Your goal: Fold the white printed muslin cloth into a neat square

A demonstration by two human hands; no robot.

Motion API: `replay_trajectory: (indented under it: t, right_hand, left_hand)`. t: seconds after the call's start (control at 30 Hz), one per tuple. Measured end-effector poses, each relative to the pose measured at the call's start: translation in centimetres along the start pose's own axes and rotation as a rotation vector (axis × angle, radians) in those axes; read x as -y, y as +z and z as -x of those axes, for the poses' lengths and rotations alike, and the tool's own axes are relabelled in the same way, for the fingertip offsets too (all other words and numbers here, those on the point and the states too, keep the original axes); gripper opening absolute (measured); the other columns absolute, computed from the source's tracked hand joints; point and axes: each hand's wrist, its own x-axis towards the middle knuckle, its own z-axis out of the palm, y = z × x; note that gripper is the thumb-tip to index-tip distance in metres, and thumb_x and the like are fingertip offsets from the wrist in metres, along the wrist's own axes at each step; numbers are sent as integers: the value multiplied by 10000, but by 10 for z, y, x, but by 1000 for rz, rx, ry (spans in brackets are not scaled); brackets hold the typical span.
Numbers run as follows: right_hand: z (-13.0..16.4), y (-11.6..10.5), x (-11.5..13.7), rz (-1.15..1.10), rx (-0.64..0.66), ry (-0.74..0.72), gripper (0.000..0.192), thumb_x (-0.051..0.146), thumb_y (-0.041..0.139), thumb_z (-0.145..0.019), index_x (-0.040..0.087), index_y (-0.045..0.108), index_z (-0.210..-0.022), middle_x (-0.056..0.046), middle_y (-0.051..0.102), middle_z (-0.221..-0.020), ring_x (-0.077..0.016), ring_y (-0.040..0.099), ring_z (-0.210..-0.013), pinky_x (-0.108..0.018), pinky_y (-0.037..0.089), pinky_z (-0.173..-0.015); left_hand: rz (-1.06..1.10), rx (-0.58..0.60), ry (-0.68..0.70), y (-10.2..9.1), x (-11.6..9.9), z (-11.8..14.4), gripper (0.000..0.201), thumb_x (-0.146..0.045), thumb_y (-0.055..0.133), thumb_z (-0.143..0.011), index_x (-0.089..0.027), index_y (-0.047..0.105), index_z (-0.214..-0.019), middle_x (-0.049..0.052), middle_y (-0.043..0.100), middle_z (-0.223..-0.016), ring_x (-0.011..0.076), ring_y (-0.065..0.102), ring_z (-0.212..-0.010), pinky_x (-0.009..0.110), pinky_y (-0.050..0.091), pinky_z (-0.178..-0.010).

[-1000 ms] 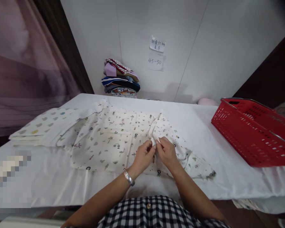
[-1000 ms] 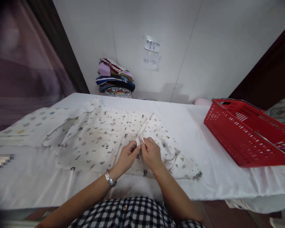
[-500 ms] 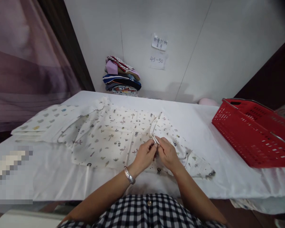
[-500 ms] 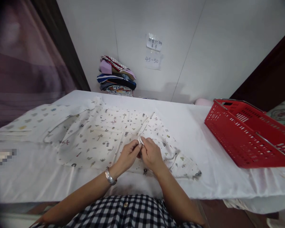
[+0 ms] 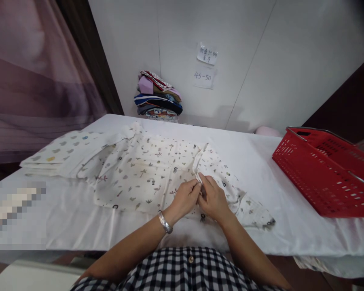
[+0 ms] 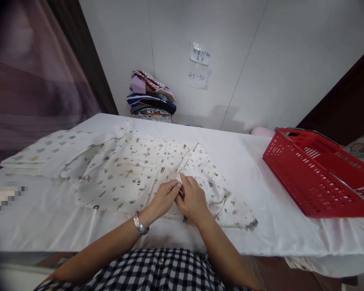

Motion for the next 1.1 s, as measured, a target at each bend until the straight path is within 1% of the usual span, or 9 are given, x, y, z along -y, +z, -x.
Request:
replay_trajectory:
  t: [0.17,0.3,0.47,0.57,0.67,0.77,0.87,1.0,1.1]
  right_hand:
    - [2,-4,-5,-10,-93,-27,421,210,410,-907,163,476,-1320,-136,601,-1061,-247,567,-976,-392,512,-800]
    - [4,-26,-17,-96,-101,-93,368,176,387,-919,209,555,-1244,-101,638,-1009,-224,590,-942,-386,500,-814]
    - [11,-82,-31,-232,-182,-7,312,241,425,-931,229,591,-1195,-77,636,-1060,-206,599,-982,-341,501,-826]
    - [20,-122,-38,-216,-204,4,303,262,460,-926,242,598,-1194,-70,637,-1096,-201,609,-992,-316,507,-803]
    - [35,-158,-44,-141,-201,-51,298,270,494,-909,275,611,-1183,-65,654,-1078,-201,632,-963,-307,526,-768]
    - [53,-185,-48,-53,-227,-112,328,265,514,-891,332,605,-1199,-70,666,-1055,-211,653,-933,-328,551,-738]
    - [72,-201,-49,29,-289,-107,389,250,536,-873,387,581,-1234,-85,670,-1049,-220,659,-937,-355,565,-746]
    - [98,-208,-53,69,-366,16,358,314,556,-846,440,613,-1176,-85,682,-1006,-238,670,-897,-404,570,-693]
    - [114,-205,-57,9,-507,146,274,383,587,-809,421,682,-1063,-108,684,-977,-281,667,-869,-485,542,-661]
  left_hand:
    - [-126,15,113,-4,-16,0,369,-341,374,-908,-188,505,-598,-16,498,-548,125,438,-529,253,327,-528]
    - [-237,22,243,-12,-26,-3,344,-390,431,-901,-203,623,-685,10,595,-657,142,521,-630,251,374,-596]
    - [-248,3,203,-19,-7,-23,308,-422,484,-873,-250,673,-1044,35,682,-984,179,611,-804,276,457,-691]
    - [-318,35,207,-21,11,-46,446,-429,492,-863,-263,541,-1274,61,558,-1300,227,584,-1039,334,478,-841]
    - [-428,61,291,-21,23,-72,501,-348,486,-865,-239,448,-1352,75,429,-1430,259,394,-1299,414,358,-1051]
    - [-524,87,401,-24,31,-96,523,-243,512,-830,-206,437,-1346,100,413,-1435,263,327,-1344,446,274,-1110]
    - [-612,127,459,-31,41,-107,468,-168,557,-765,-176,524,-1232,127,530,-1302,277,433,-1245,452,313,-1066]
    - [-657,188,446,-45,61,-100,287,-154,560,-747,-187,595,-1030,92,626,-1062,244,543,-1051,405,379,-970]
    - [-643,202,370,-60,75,-90,233,-176,557,-748,-199,613,-973,77,638,-1022,238,552,-1013,383,385,-948]
